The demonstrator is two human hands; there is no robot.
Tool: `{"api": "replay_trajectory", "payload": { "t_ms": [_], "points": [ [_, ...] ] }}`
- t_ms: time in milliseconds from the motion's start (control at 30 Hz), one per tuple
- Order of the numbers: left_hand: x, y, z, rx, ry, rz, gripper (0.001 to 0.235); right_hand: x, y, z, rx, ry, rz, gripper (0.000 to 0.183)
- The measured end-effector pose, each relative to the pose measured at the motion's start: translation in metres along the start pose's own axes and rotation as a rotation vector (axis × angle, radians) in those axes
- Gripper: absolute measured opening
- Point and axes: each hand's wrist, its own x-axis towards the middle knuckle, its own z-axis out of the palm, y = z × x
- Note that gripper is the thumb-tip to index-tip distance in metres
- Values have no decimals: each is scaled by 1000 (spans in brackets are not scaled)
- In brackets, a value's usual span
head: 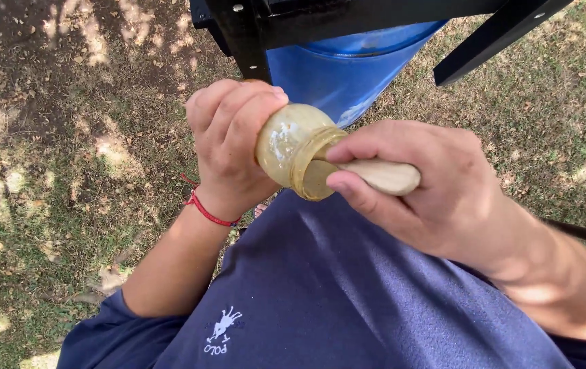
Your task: Applying varnish to a wooden chair frame using a paintbrush and a container of varnish.
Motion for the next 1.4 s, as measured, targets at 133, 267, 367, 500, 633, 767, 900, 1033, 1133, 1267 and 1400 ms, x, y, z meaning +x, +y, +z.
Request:
{"api": "replay_trajectory", "payload": {
  "t_ms": [133,267,367,500,633,767,900,1033,1133,1267,1400],
  "points": [
    [-2,0,-1,-3,-7,-7,16,1,3,1,-24,-65,25,20],
    [-6,0,-1,3,-19,-12,15,2,-1,-1,-30,-115,52,17],
    [-10,-1,-2,-4,-33,-30,18,3,-12,-8,30,-85,126,15],
    [-16,-5,-4,-9,-48,-41,25,1,-8,-2,-31,-31,117,23],
    [-20,-10,-5,4,-49,-44,23,4,0,6,-28,-143,-82,26],
    [-25,-18,-10,-33,-48,-54,23,13,-10,6,28,-170,-127,25],
    [-27,-26,-19,-63,-54,-52,20,21,-17,26,-49,-246,-106,25],
    [-29,-38,-29,-61,-55,-59,18,19,-33,41,-76,1,77,17],
    [-34,-49,-38,-66,-81,-67,21,18,-40,58,6,190,226,11],
    [-35,-56,-43,-55,-112,-76,22,21,-43,69,188,182,444,14],
    [-31,-52,-36,-45,-110,-63,20,18,-36,63,138,148,393,23]
  ]
}}
